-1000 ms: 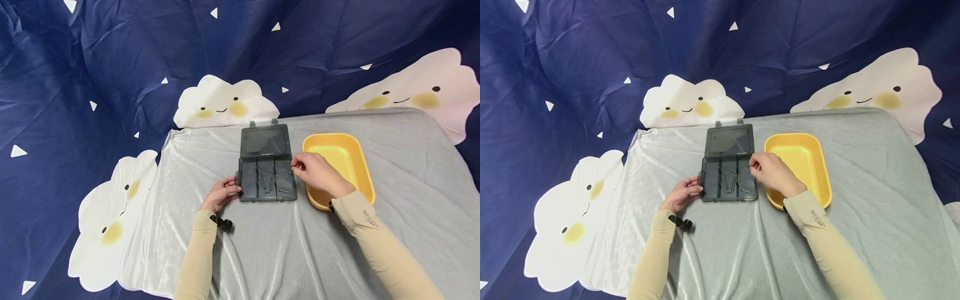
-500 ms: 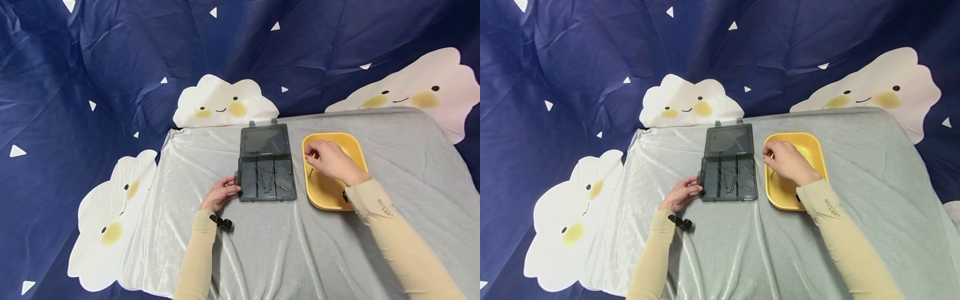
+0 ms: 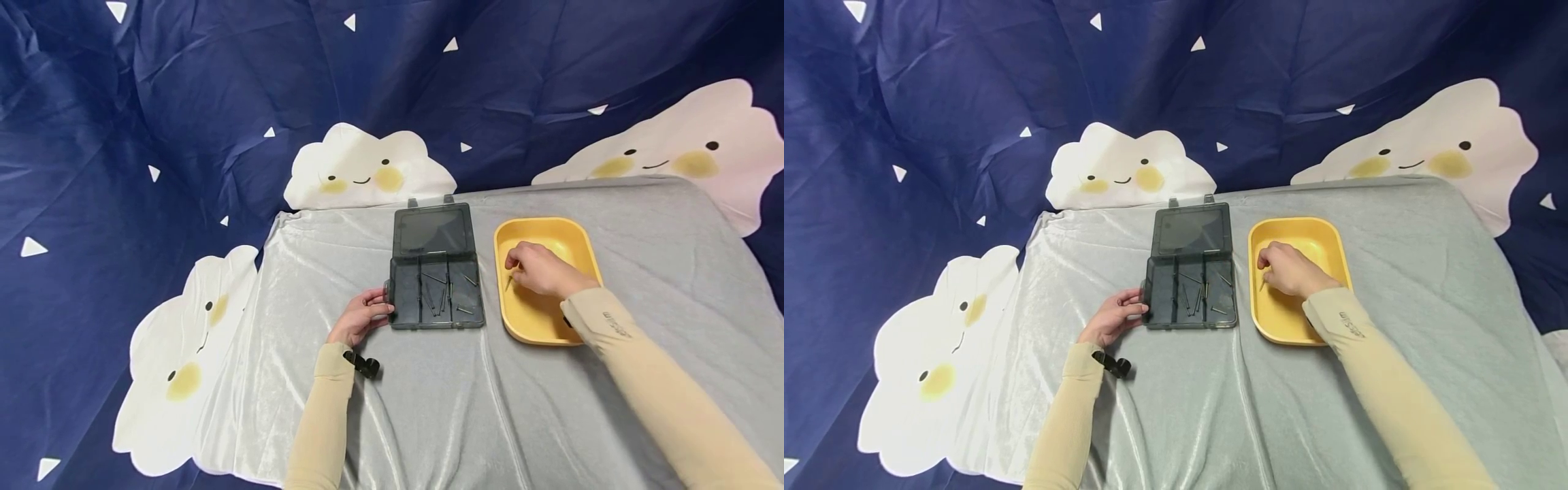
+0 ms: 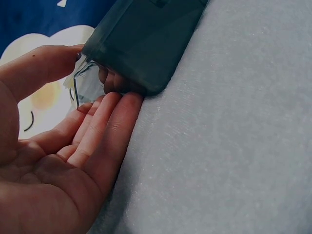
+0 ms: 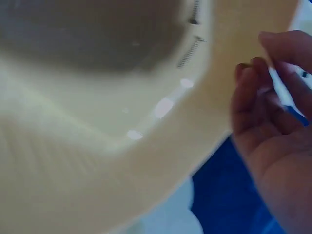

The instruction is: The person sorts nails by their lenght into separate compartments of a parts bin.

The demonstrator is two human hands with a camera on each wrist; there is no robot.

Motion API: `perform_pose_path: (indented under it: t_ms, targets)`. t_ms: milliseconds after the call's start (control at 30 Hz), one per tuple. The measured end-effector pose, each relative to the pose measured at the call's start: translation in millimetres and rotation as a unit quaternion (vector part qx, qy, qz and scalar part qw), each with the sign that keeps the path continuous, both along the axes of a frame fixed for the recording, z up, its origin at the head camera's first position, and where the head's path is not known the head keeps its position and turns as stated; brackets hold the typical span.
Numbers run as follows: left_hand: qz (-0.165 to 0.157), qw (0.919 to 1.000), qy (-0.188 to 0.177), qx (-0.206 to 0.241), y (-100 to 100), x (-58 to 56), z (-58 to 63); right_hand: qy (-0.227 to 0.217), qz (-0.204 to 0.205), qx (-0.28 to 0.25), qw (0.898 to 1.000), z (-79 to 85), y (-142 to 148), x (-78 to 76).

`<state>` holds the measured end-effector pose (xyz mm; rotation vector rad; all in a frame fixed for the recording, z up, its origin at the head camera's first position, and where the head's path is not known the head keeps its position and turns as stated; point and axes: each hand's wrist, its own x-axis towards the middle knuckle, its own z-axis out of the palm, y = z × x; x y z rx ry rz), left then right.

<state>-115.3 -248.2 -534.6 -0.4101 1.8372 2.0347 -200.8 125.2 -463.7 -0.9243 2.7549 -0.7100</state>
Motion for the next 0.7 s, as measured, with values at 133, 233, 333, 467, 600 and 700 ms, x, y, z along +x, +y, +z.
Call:
perform_pose_path:
  t_ms: [133, 233, 333, 467, 600, 700]
  targets:
    - [0.011, 0.9997, -0.021, -0.009, 1.2, -2.1, -0.4, -0.007, 0.017, 0.009, 1.0, -15.3, 1.5, -3.7]
    - [0.014, 0.9993, -0.031, -0.017, 2.0, -3.3, -0.2, -0.01, 0.028, 0.017, 0.999, -24.6, 2.2, -4.5]
    - [0.013, 0.9994, -0.029, -0.016, 2.0, -3.1, 0.3, -0.007, 0.037, 0.018, 0.999, -30.6, 1.7, -3.6]
    - [0.009, 0.9994, -0.029, -0.014, 2.0, -2.3, 1.3, 0.006, 0.042, 0.025, 0.999, -35.7, 0.5, -3.4]
    - [0.006, 0.9996, -0.023, -0.014, 2.2, -1.6, 1.0, 0.013, 0.043, 0.036, 0.998, -38.4, -1.2, -3.8]
    - [0.006, 0.9997, -0.021, -0.014, 2.2, -1.6, 0.0, 0.012, 0.042, 0.039, 0.998, -39.5, -2.2, -3.9]
